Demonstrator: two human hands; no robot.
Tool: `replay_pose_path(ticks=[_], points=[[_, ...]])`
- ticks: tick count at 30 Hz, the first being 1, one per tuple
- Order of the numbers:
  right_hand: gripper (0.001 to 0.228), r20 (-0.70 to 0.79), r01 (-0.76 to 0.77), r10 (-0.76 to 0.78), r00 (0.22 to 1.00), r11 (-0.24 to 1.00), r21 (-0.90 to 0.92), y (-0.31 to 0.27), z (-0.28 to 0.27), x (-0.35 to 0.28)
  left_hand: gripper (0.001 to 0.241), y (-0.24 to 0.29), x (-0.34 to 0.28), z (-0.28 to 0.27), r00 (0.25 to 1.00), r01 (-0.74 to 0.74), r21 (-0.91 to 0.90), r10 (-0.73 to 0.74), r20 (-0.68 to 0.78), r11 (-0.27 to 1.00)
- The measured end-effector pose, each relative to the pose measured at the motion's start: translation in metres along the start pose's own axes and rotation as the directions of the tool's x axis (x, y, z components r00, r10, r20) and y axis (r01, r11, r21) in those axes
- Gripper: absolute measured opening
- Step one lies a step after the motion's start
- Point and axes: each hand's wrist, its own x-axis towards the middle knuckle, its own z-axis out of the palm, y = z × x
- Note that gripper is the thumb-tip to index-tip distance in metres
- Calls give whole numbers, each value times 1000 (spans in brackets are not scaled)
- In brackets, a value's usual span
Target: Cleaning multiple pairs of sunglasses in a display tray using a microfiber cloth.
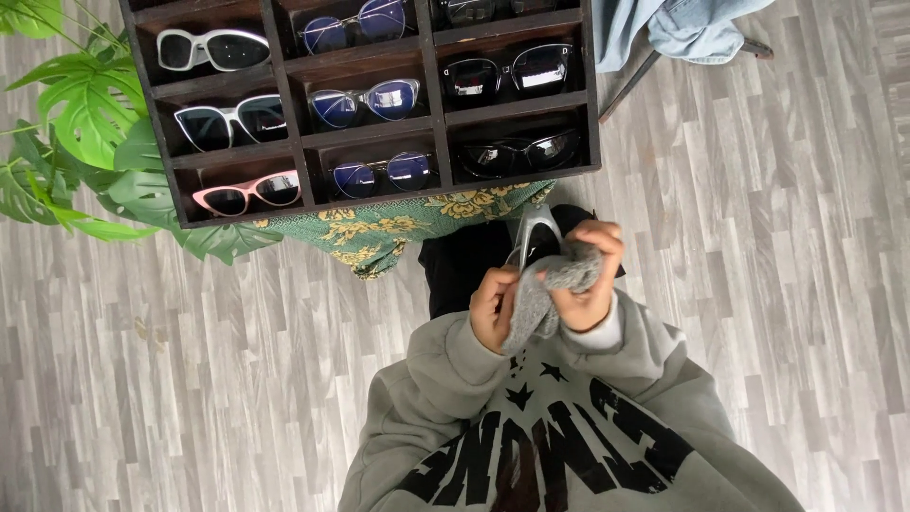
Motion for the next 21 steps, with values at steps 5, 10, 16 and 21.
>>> replay_pose_path(ticks=[5,10,16,21], points=[[62,54,-65,65,996,998,-4,-8,-1,29,15,-10,-10,12,1000,-16,83,15,10,996],[42,31,-160,157,987,981,106,28,-22,44,30,-12,-14,3,978,-198,68,192,79,978],[31,-19,-149,170,985,908,392,75,-71,7,14,29,23,4,1000,17,-216,-19,-8,976],[46,98,-167,142,985,932,322,34,-57,-8,18,28,24,3,992,118,-223,-125,-19,968]])
